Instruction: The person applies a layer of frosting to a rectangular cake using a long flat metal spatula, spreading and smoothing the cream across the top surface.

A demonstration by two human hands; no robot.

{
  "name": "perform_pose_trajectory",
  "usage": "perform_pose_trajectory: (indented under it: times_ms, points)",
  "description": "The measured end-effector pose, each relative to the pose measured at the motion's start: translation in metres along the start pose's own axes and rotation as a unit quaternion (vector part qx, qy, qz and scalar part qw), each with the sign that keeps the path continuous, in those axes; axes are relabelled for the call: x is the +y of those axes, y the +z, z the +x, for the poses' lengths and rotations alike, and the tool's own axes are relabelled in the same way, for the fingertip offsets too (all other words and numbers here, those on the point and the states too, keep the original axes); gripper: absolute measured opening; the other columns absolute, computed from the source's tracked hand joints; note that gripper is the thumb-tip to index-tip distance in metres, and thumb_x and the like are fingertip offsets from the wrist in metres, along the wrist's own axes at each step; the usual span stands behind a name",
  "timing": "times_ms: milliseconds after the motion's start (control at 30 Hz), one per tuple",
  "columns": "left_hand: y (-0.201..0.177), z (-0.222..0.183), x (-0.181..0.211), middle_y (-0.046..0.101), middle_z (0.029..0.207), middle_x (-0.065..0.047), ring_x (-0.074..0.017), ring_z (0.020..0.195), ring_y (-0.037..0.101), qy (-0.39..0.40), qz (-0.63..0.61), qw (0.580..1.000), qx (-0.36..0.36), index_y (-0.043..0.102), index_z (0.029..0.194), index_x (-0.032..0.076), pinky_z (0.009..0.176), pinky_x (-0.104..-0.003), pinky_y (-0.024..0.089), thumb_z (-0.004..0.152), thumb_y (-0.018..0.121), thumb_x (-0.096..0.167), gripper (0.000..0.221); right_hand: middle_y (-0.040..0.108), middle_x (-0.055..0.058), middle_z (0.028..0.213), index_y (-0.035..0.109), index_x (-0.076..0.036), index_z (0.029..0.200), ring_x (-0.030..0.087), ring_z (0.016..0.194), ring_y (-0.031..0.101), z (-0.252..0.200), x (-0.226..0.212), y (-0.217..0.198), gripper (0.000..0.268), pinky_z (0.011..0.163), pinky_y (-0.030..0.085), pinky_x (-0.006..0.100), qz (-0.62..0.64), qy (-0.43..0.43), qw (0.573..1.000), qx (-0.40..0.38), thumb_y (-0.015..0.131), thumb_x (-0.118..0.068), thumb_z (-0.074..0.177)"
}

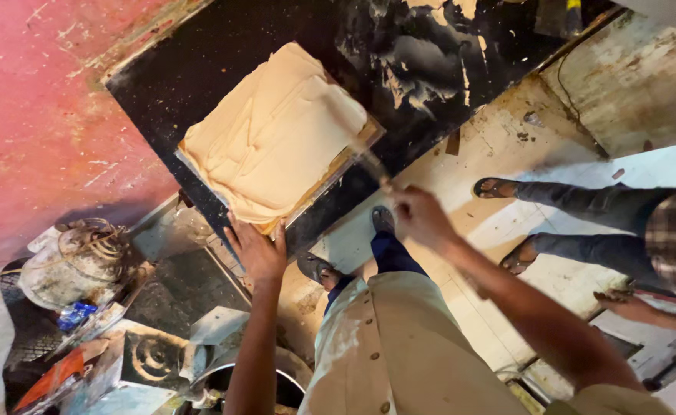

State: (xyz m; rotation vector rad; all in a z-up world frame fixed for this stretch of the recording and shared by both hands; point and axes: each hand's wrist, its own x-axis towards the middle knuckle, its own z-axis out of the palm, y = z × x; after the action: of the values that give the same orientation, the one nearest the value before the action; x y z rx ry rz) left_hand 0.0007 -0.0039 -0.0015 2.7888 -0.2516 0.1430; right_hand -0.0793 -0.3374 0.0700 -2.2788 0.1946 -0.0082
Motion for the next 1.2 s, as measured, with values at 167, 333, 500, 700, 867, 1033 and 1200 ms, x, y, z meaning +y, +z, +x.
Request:
perform_pose_trajectory:
  times_ms: [167,333,500,700,867,1033,1200]
  points:
    - [0.006,-0.001,-0.003,0.029,0.16,-0.04,-0.0413,0.158,0.02,-0.007,0.013,1.0,-0.008,0.026,0.15,-0.022,0.13,-0.051,0.011,0.101,0.057,0.052,0.094,0.069,0.015,0.086,0.073,-0.003,0.115,0.021,0.066,0.064,-0.014,-0.034,0.016,0.023,0.06,0.05,0.039,0.117,-0.008,0.984,-0.135,0.063,-0.008,0.094]
    - [0.003,0.002,0.0,0.031,0.158,-0.041,-0.0446,0.155,0.022,-0.017,-0.011,1.0,-0.012,0.029,0.152,-0.02,0.129,-0.051,0.011,0.098,0.06,0.049,0.093,0.069,0.016,0.114,0.066,-0.005,0.136,0.027,0.096,0.064,0.025,-0.004,-0.02,0.033,0.081,0.05,0.04,0.173,-0.141,0.969,-0.109,0.065,-0.015,0.104]
    - [0.007,-0.001,-0.002,0.034,0.158,-0.041,-0.0461,0.155,0.026,-0.005,-0.002,1.0,-0.004,0.032,0.152,-0.019,0.13,-0.053,0.012,0.098,0.061,0.047,0.09,0.076,0.011,0.097,0.074,-0.009,0.102,0.017,0.082,0.071,0.162,0.115,-0.092,0.011,0.072,0.054,0.032,0.065,-0.095,0.99,0.084,0.064,-0.012,0.101]
    - [0.004,0.002,0.006,0.037,0.159,-0.036,-0.0455,0.154,0.03,-0.01,-0.026,1.0,0.001,0.037,0.152,-0.012,0.129,-0.056,0.014,0.097,0.063,0.042,0.081,0.071,0.023,0.11,0.072,-0.004,0.126,0.037,0.099,0.071,0.274,0.234,-0.153,0.025,0.084,0.057,0.044,-0.091,-0.138,0.979,0.117,0.066,-0.012,0.104]
    - [-0.001,0.002,0.011,0.038,0.159,-0.035,-0.0442,0.154,0.03,-0.018,-0.047,0.999,0.007,0.037,0.153,-0.012,0.131,-0.056,0.013,0.099,0.063,0.041,0.079,0.054,0.012,0.106,0.061,-0.01,0.148,0.019,0.085,0.051,0.257,0.246,-0.166,0.038,0.069,0.04,0.033,0.147,-0.034,0.984,-0.1,0.061,-0.016,0.111]
    - [-0.003,0.004,0.013,0.04,0.156,-0.035,-0.0453,0.152,0.029,-0.036,-0.017,0.999,-0.017,0.039,0.15,-0.012,0.131,-0.054,0.013,0.097,0.065,0.04,0.079,0.063,-0.004,0.088,0.061,-0.005,0.147,0.001,0.057,0.04,0.163,0.174,-0.162,0.05,0.047,0.034,0.017,0.339,0.24,0.872,-0.26,0.063,-0.013,0.098]
    - [-0.004,0.0,0.011,0.037,0.157,-0.037,-0.0443,0.154,0.027,-0.042,-0.013,0.999,-0.018,0.036,0.151,-0.015,0.131,-0.051,0.013,0.095,0.065,0.043,0.086,0.056,0.02,0.144,0.048,0.0,0.151,0.036,0.116,0.065,0.112,0.084,-0.116,0.036,0.089,0.049,0.054,0.246,-0.202,0.932,-0.171,0.057,-0.01,0.117]
